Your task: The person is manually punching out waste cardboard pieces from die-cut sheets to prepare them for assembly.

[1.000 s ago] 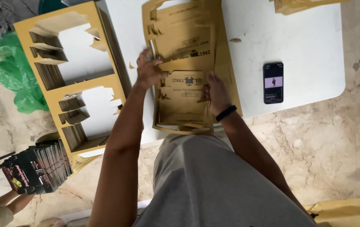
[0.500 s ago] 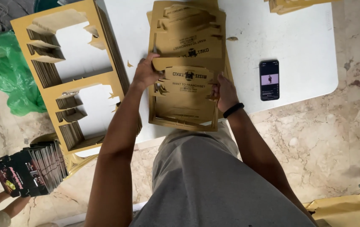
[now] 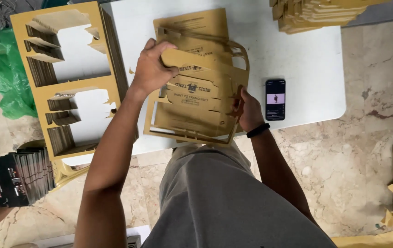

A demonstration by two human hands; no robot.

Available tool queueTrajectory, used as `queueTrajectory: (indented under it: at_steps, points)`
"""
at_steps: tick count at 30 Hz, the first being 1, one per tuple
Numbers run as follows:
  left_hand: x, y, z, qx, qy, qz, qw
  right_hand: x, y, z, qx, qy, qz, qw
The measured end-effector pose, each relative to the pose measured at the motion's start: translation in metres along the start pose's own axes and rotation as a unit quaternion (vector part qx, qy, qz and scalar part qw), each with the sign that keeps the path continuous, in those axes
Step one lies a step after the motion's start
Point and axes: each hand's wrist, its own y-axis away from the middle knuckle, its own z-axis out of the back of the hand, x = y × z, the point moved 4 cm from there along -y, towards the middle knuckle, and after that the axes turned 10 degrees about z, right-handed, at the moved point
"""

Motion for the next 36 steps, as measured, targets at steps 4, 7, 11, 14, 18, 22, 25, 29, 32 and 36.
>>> queueTrajectory:
  at_steps: [4,7,11,14,18,22,25,29,32,36]
  points:
    - [-0.092,0.044,0.022,-0.056,0.011,-0.15,0.987,0.077,0.034,0.001,-0.02,0.202,0.205,0.958]
    - [-0.132,0.072,0.029,-0.06,-0.061,-0.143,0.986,0.096,0.024,0.003,0.141,0.273,0.351,0.885]
    - [-0.138,0.101,0.03,-0.088,-0.185,-0.136,0.969,0.099,0.029,-0.009,0.205,0.361,0.449,0.791]
    - [-0.13,0.128,0.044,-0.137,-0.22,-0.137,0.956,0.093,0.046,-0.016,0.172,0.408,0.395,0.805]
    - [-0.113,0.159,0.044,-0.156,-0.446,-0.035,0.881,0.084,0.063,-0.01,0.198,0.452,0.372,0.786]
    - [-0.109,0.176,0.044,-0.154,-0.503,0.034,0.85,0.099,0.072,-0.006,0.183,0.504,0.452,0.713]
    - [-0.113,0.18,0.054,-0.174,-0.496,0.032,0.85,0.116,0.072,-0.014,0.174,0.532,0.472,0.681]
    - [-0.111,0.192,0.084,-0.21,-0.494,-0.002,0.844,0.14,0.08,-0.046,0.179,0.53,0.523,0.643]
    - [-0.122,0.207,0.111,-0.187,-0.347,-0.028,0.919,0.164,0.105,-0.069,0.154,0.505,0.569,0.63]
    - [-0.112,0.221,0.14,-0.16,-0.074,0.063,0.982,0.177,0.137,-0.108,0.203,0.456,0.601,0.625]
